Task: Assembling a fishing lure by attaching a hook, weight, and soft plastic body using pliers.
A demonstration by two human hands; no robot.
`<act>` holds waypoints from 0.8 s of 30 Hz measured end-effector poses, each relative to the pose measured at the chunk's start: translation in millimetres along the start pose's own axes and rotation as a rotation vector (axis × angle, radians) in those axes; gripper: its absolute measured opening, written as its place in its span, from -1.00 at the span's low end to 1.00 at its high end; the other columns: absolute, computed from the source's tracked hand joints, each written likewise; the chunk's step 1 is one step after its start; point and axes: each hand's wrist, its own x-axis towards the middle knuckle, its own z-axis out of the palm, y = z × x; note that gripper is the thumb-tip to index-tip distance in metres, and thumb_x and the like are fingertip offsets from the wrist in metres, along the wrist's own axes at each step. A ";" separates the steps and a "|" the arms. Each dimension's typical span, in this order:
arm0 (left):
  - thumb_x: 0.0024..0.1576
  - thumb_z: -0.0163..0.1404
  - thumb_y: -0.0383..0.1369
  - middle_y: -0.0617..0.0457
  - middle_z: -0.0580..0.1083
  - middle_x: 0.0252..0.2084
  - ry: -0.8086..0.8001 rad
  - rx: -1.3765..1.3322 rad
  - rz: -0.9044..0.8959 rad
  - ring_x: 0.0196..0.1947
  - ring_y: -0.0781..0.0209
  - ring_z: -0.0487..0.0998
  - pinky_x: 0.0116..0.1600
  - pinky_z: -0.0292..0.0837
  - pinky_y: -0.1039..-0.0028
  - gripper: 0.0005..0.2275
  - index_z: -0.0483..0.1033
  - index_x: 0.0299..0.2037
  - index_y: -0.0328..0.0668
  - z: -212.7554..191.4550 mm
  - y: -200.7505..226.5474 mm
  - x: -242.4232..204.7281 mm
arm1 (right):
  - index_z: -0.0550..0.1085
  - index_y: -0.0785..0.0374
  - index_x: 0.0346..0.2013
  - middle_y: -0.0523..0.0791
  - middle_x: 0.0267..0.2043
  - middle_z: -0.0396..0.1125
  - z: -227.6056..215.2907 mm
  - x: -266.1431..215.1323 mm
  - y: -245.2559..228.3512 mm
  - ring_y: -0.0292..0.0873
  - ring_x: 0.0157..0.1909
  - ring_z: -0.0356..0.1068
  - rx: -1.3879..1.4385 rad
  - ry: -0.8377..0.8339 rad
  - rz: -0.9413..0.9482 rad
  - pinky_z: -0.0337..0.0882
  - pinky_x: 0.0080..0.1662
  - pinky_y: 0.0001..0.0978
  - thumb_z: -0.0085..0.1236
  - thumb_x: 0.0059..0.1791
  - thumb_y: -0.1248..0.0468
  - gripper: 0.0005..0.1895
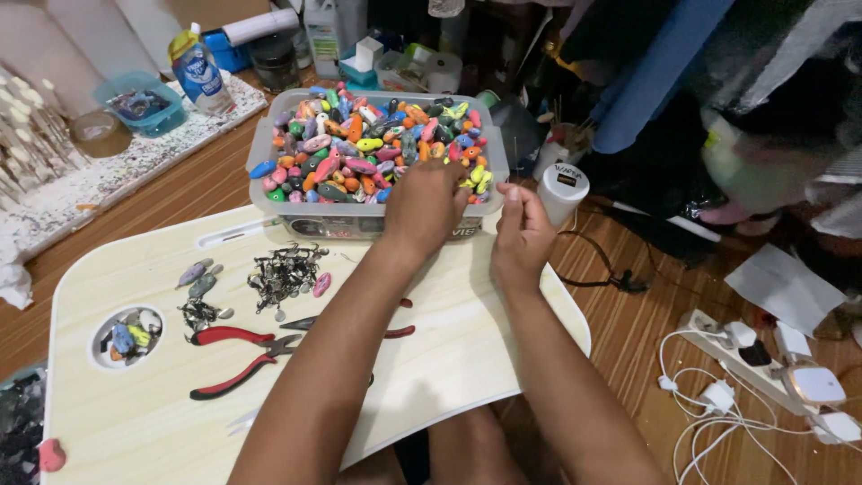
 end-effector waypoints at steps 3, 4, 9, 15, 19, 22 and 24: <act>0.06 0.15 -0.30 -0.07 0.57 -0.34 -0.043 -0.005 -0.044 -0.23 -0.17 0.65 -0.15 0.59 0.10 -0.84 0.68 -0.18 0.02 -9.4 1.1 2.7 | 0.63 0.18 -0.11 -0.23 -0.72 0.09 -0.5 1.0 -5.4 -0.41 -0.58 0.07 -0.029 -0.005 -0.005 0.16 -0.43 -0.59 0.03 0.17 0.20 -0.77; 0.06 0.15 -0.30 -0.07 0.57 -0.34 -0.046 -0.005 -0.045 -0.23 -0.17 0.65 -0.15 0.59 0.10 -0.84 0.68 -0.18 0.02 -8.4 1.0 2.8 | 0.63 0.18 -0.11 -0.23 -0.72 0.09 -0.5 0.7 -4.8 -0.41 -0.58 0.07 -0.029 -0.005 -0.002 0.16 -0.43 -0.59 0.03 0.17 0.20 -0.77; 0.08 0.15 -0.34 -0.06 0.52 -0.30 -0.034 0.012 0.007 -0.19 -0.16 0.64 -0.13 0.59 0.13 -0.86 0.62 -0.17 -0.03 0.8 -7.8 1.4 | 0.65 0.14 -0.12 -0.24 -0.74 0.10 1.0 0.9 -1.1 -0.42 -0.59 0.08 -0.062 -0.007 -0.016 0.21 -0.43 -0.59 0.04 0.16 0.23 -0.78; 0.12 0.11 -0.36 -0.08 0.48 -0.35 0.102 0.179 0.143 -0.25 -0.15 0.62 -0.21 0.59 0.18 -0.93 0.55 -0.27 -0.14 1.3 -1.4 -4.1 | 0.66 0.09 -0.08 -0.24 -0.74 0.11 3.1 0.0 -10.8 -0.42 -0.55 0.14 -0.089 -0.025 -0.014 0.24 -0.40 -0.60 0.07 0.15 0.21 -0.79; 0.15 0.06 -0.35 -0.05 0.45 -0.34 0.171 0.231 0.197 -0.27 -0.10 0.60 -0.19 0.55 0.22 -0.91 0.46 -0.26 -0.17 8.8 -6.4 -6.4 | 0.64 0.15 -0.03 -0.01 -0.16 0.56 1.1 -0.6 -15.3 -0.18 -0.03 0.52 -0.119 -0.062 -0.103 0.47 0.08 -0.21 0.03 0.17 0.26 -0.78; 0.23 -0.06 -0.40 -0.17 0.42 -0.34 0.178 0.108 0.208 -0.24 -0.23 0.56 -0.14 0.51 0.12 -0.92 0.40 -0.20 -0.24 -2.8 0.0 -12.1 | 0.64 0.17 -0.03 -0.01 -0.10 0.56 0.8 -0.6 -14.6 -0.11 0.04 0.52 -0.135 -0.071 -0.153 0.46 0.13 -0.17 0.05 0.16 0.29 -0.79; 0.28 -0.13 -0.38 -0.24 0.43 -0.37 0.133 -0.113 0.131 -0.25 -0.33 0.53 -0.11 0.47 0.02 -0.89 0.36 -0.22 -0.25 -14.0 6.4 -15.9 | 0.65 0.18 -0.05 -0.01 -0.10 0.56 1.5 -0.9 -15.5 -0.05 0.05 0.53 -0.150 -0.069 -0.175 0.46 0.12 -0.14 0.07 0.15 0.31 -0.80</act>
